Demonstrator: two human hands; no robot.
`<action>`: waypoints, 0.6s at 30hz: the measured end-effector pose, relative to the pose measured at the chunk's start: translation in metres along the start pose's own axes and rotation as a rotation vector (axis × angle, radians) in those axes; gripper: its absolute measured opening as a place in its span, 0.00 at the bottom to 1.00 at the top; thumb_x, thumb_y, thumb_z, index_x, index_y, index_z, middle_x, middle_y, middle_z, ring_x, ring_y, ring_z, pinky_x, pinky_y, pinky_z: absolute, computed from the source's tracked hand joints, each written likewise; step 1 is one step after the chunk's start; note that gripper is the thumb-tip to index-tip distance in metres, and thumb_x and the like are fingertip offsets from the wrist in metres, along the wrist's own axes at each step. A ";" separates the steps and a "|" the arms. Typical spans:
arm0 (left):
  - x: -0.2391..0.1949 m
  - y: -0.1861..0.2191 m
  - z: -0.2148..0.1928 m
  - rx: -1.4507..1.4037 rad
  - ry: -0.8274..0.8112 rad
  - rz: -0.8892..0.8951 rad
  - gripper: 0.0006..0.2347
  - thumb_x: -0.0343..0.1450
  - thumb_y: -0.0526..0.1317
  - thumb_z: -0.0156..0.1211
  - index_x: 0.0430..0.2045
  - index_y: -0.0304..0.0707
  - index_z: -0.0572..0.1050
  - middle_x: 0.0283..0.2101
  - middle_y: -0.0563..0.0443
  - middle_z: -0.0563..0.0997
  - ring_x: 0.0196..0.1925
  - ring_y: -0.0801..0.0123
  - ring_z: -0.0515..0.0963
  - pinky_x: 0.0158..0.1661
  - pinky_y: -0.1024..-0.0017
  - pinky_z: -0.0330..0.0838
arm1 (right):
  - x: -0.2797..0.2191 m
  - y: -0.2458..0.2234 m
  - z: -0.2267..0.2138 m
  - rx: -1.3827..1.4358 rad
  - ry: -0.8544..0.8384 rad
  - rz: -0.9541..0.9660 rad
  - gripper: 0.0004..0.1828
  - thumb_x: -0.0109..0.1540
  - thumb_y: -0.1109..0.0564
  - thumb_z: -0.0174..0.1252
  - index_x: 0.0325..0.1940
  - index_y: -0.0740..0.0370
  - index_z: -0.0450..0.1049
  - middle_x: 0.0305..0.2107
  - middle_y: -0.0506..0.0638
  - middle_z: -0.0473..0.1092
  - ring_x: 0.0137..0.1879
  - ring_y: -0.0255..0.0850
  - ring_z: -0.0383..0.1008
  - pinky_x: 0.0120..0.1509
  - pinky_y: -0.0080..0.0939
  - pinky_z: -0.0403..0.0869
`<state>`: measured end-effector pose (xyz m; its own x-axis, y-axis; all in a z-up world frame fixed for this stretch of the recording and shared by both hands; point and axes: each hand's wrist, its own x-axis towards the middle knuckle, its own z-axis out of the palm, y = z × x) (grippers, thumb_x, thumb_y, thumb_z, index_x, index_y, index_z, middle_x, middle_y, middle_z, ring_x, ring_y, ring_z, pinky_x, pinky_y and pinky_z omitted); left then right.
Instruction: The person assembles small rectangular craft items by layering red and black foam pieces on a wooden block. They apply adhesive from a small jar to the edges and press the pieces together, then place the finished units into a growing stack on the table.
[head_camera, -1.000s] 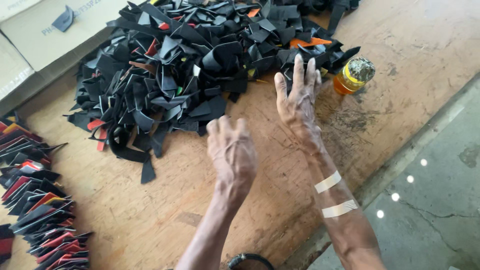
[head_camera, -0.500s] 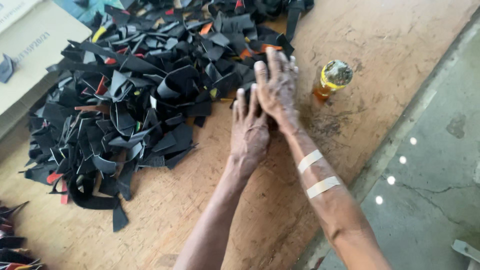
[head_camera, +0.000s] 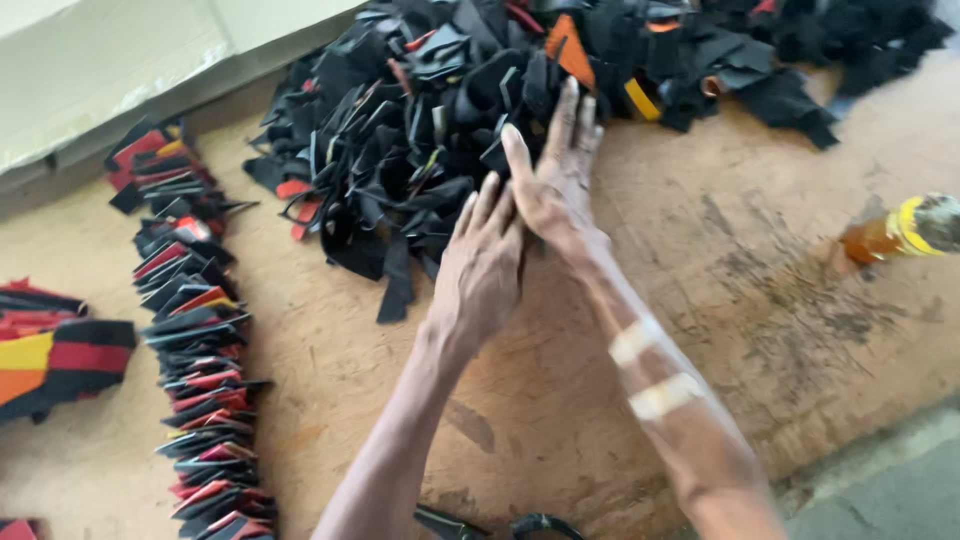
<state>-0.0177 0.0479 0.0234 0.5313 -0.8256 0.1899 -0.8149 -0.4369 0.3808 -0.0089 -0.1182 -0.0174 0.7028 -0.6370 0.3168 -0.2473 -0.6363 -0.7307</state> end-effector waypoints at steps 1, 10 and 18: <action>-0.019 0.005 -0.006 0.060 -0.022 -0.029 0.26 0.74 0.38 0.56 0.70 0.35 0.62 0.80 0.40 0.53 0.85 0.49 0.47 0.82 0.55 0.45 | -0.013 0.002 -0.012 -0.020 -0.096 0.022 0.54 0.69 0.33 0.58 0.83 0.56 0.32 0.77 0.75 0.33 0.80 0.77 0.30 0.79 0.74 0.37; -0.042 -0.033 -0.020 0.012 0.143 -0.526 0.41 0.68 0.55 0.64 0.72 0.36 0.50 0.75 0.28 0.39 0.76 0.31 0.34 0.69 0.34 0.30 | -0.034 -0.056 0.020 -0.125 -0.215 -0.034 0.66 0.62 0.29 0.66 0.81 0.55 0.26 0.73 0.82 0.27 0.78 0.81 0.25 0.78 0.77 0.34; -0.055 -0.036 -0.046 -0.022 0.168 -0.472 0.30 0.73 0.46 0.62 0.66 0.24 0.60 0.74 0.20 0.42 0.76 0.28 0.40 0.69 0.38 0.41 | -0.038 -0.057 -0.085 -0.387 -0.543 -0.029 0.41 0.68 0.43 0.60 0.79 0.56 0.50 0.58 0.78 0.62 0.50 0.63 0.69 0.65 0.60 0.70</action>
<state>-0.0069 0.1252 0.0404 0.8723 -0.4701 0.1347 -0.4727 -0.7397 0.4790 -0.0786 -0.0944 0.0638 0.9237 -0.3723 -0.0902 -0.3738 -0.8247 -0.4245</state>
